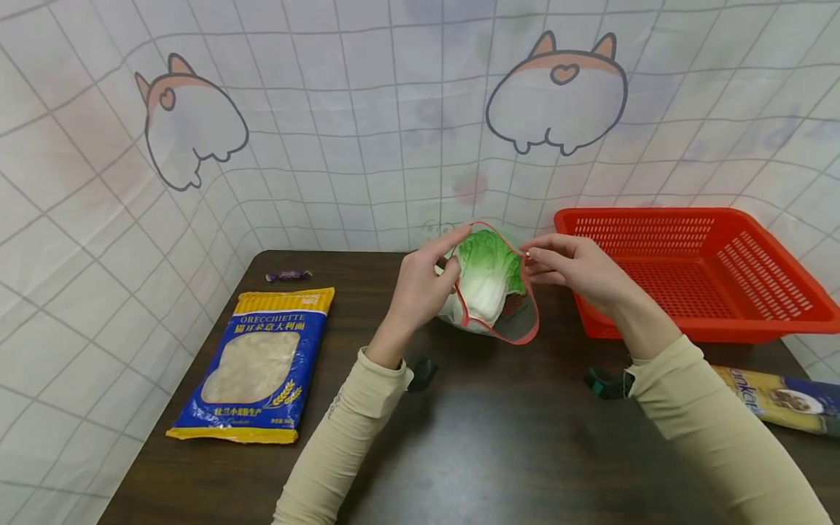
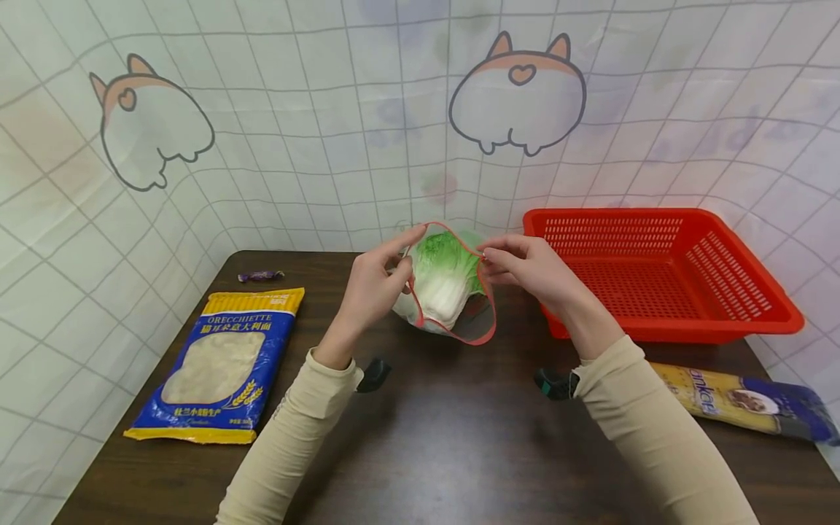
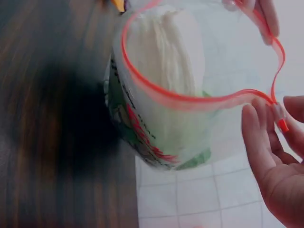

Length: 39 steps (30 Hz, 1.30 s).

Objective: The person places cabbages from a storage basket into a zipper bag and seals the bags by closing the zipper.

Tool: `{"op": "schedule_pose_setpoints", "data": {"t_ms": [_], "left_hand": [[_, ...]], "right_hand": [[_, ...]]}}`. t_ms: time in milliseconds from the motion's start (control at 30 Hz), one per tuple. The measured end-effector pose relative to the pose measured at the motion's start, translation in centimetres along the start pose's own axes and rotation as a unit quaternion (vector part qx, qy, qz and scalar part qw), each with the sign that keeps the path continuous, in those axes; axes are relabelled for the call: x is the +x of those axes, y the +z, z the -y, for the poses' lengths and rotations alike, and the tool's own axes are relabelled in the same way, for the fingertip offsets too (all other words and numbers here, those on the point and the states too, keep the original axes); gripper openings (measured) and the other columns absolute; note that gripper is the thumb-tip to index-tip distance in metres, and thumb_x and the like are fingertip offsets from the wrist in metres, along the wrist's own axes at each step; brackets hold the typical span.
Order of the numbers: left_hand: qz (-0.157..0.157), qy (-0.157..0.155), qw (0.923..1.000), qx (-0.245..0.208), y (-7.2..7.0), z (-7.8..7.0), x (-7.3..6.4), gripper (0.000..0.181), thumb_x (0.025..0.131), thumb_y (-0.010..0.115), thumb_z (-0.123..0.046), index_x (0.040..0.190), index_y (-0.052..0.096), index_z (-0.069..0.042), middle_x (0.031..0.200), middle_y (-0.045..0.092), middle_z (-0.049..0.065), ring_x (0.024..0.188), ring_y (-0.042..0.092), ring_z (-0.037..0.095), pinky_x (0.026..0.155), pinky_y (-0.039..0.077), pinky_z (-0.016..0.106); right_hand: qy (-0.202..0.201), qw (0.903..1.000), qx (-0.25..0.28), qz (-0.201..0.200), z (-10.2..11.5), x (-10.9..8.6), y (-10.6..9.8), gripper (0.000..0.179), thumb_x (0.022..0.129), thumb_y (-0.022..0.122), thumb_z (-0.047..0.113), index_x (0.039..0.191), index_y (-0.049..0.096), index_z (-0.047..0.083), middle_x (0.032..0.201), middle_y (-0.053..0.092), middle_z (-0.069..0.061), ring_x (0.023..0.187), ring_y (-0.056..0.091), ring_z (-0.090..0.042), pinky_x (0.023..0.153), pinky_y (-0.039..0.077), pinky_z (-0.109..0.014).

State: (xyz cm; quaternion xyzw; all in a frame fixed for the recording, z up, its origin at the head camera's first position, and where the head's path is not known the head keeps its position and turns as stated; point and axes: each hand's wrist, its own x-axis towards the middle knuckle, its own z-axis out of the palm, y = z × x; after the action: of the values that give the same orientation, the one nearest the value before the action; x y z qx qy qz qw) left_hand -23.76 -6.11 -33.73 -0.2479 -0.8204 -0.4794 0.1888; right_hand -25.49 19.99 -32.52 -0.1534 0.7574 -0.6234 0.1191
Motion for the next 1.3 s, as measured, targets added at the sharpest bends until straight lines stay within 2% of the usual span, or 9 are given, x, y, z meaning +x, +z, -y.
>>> {"op": "schedule_pose_setpoints", "data": {"t_ms": [167, 300, 433, 567, 733, 900, 1033, 1167, 1300], "left_hand": [[-0.008, 0.025, 0.9996, 0.01, -0.3, 0.5, -0.6, 0.05, 0.091, 0.047, 0.004, 0.136, 0.061, -0.014, 0.133, 0.061, 0.001, 0.073, 0.062, 0.013, 0.041, 0.03, 0.022], [0.009, 0.025, 0.9996, 0.003, -0.6, 1.1, -1.4, 0.048, 0.094, 0.052, -0.001, 0.14, 0.056, -0.013, 0.136, 0.058, -0.001, 0.078, 0.061, 0.011, 0.049, 0.043, 0.022], [0.061, 0.005, 0.9975, -0.035, -1.1, 1.5, -2.4, 0.06, 0.094, 0.062, -0.013, 0.15, 0.039, -0.016, 0.143, 0.048, -0.003, 0.085, 0.057, 0.011, 0.064, 0.052, 0.029], [0.126, -0.004, 0.991, -0.045, -1.3, 2.2, -3.7, 0.084, 0.086, 0.077, -0.023, 0.15, 0.023, -0.016, 0.145, 0.038, 0.0, 0.1, 0.051, 0.013, 0.076, 0.053, 0.038], [0.194, 0.031, 0.9806, -0.001, -1.0, 3.1, -5.0, 0.105, 0.074, 0.087, -0.029, 0.149, 0.017, -0.01, 0.137, 0.033, 0.009, 0.117, 0.042, 0.019, 0.096, 0.047, 0.042], [0.228, 0.059, 0.9696, 0.067, -1.0, 3.3, -5.8, 0.107, 0.075, 0.086, -0.03, 0.151, 0.014, -0.009, 0.136, 0.033, 0.012, 0.125, 0.038, 0.026, 0.098, 0.044, 0.039], [0.208, 0.067, 0.9702, 0.105, -1.3, 3.4, -6.0, 0.084, 0.083, 0.08, -0.017, 0.146, 0.026, -0.006, 0.125, 0.04, 0.013, 0.113, 0.048, 0.023, 0.089, 0.048, 0.032], [0.138, 0.069, 0.9838, 0.09, -1.7, 3.4, -5.7, 0.05, 0.084, 0.076, -0.004, 0.126, 0.049, -0.002, 0.106, 0.052, 0.009, 0.088, 0.057, 0.017, 0.076, 0.052, 0.028], [0.05, 0.08, 0.9944, 0.048, -2.3, 3.7, -5.1, 0.021, 0.085, 0.074, -0.002, 0.103, 0.064, -0.002, 0.094, 0.063, 0.006, 0.08, 0.062, 0.013, 0.07, 0.055, 0.026]], "right_hand": [[-0.032, 0.9966, 0.07, -0.031, 0.8, -0.1, 0.2, 0.029, 0.095, 0.065, 0.018, 0.111, 0.062, -0.006, 0.101, 0.065, -0.011, 0.092, 0.067, -0.021, 0.088, 0.054, -0.03], [-0.058, 0.9907, 0.115, -0.045, 1.6, -0.6, 0.7, 0.023, 0.093, 0.067, 0.015, 0.107, 0.065, -0.004, 0.098, 0.066, -0.012, 0.092, 0.067, -0.024, 0.088, 0.053, -0.031], [-0.071, 0.9867, 0.135, -0.058, 2.1, -0.9, 1.3, 0.031, 0.093, 0.068, 0.014, 0.114, 0.063, -0.008, 0.102, 0.067, -0.012, 0.095, 0.068, -0.024, 0.091, 0.052, -0.031], [-0.084, 0.9795, 0.168, -0.073, 2.7, -0.9, 1.6, 0.035, 0.092, 0.068, 0.012, 0.118, 0.061, -0.01, 0.103, 0.068, -0.013, 0.096, 0.068, -0.024, 0.091, 0.052, -0.031], [-0.086, 0.9708, 0.207, -0.087, 3.2, -1.1, 1.6, 0.037, 0.091, 0.069, 0.011, 0.121, 0.062, -0.009, 0.101, 0.071, -0.014, 0.097, 0.069, -0.027, 0.091, 0.052, -0.031], [-0.083, 0.9713, 0.205, -0.087, 3.5, -1.0, 1.6, 0.034, 0.092, 0.068, 0.012, 0.122, 0.065, -0.003, 0.104, 0.072, -0.014, 0.1, 0.069, -0.027, 0.092, 0.051, -0.03], [-0.085, 0.969, 0.214, -0.09, 3.5, -1.0, 1.4, 0.036, 0.092, 0.068, 0.01, 0.124, 0.063, -0.004, 0.104, 0.072, -0.014, 0.099, 0.069, -0.026, 0.091, 0.051, -0.031], [-0.087, 0.9671, 0.216, -0.103, 3.6, -0.9, 1.0, 0.038, 0.091, 0.069, 0.009, 0.125, 0.061, -0.006, 0.104, 0.071, -0.013, 0.098, 0.069, -0.023, 0.091, 0.051, -0.03], [-0.09, 0.969, 0.191, -0.128, 3.5, -0.6, 0.4, 0.04, 0.09, 0.069, 0.009, 0.126, 0.06, -0.007, 0.106, 0.068, -0.014, 0.097, 0.069, -0.021, 0.09, 0.051, -0.029]]}}
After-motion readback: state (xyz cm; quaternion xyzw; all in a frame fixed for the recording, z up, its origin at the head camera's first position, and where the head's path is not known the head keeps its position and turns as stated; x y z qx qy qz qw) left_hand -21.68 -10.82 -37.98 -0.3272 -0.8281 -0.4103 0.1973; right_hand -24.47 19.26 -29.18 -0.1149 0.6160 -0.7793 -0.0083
